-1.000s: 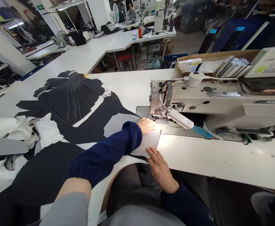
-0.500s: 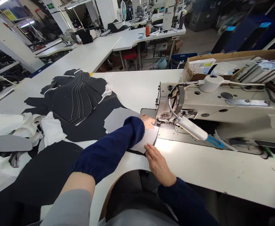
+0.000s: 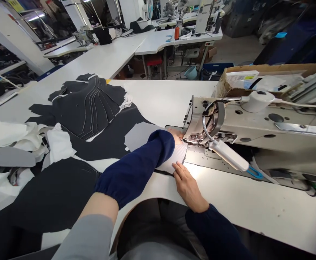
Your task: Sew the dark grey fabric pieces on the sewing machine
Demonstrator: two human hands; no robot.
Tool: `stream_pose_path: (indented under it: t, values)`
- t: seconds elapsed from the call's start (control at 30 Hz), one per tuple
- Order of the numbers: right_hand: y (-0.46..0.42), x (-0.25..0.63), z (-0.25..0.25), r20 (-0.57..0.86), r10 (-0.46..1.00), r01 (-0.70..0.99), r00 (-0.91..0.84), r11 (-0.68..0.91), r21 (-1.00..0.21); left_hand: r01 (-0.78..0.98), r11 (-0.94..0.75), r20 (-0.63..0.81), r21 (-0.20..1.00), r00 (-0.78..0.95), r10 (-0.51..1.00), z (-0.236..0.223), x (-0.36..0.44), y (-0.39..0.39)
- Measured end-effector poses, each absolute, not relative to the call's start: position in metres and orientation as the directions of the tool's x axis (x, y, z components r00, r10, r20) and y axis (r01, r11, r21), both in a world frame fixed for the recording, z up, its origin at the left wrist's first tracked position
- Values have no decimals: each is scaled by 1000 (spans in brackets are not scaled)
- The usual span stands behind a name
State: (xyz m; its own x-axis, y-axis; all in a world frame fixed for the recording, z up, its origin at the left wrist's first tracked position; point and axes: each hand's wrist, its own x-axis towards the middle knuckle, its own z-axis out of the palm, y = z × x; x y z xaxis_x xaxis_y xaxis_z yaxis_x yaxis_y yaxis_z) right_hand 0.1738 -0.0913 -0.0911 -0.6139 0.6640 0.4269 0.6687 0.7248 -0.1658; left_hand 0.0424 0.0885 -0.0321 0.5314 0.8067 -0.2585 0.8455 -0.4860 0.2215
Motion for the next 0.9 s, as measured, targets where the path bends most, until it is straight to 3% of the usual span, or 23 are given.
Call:
stream_pose_path:
  t: [0.23, 0.4, 0.57, 0.77, 0.9]
  values:
    - [-97, 171, -93, 400, 661, 679, -635, 724, -119, 852, -480, -255, 210, 522, 814, -24, 45, 85]
    - [-99, 171, -91, 392, 725, 756, -566, 646, -102, 715, -667, -96, 210, 694, 713, -21, 14, 36]
    - [-115, 163, -82, 389, 818, 827, -423, 524, -204, 541, -823, -199, 174, 838, 508, -39, -26, -20]
    - [-142, 145, -88, 472, 758, 808, -451, 571, -145, 532, -843, -227, 75, 832, 505, -44, -24, -34]
    - [-148, 140, -98, 411, 778, 820, -475, 561, -115, 536, -844, -255, 30, 820, 512, -40, -12, -39]
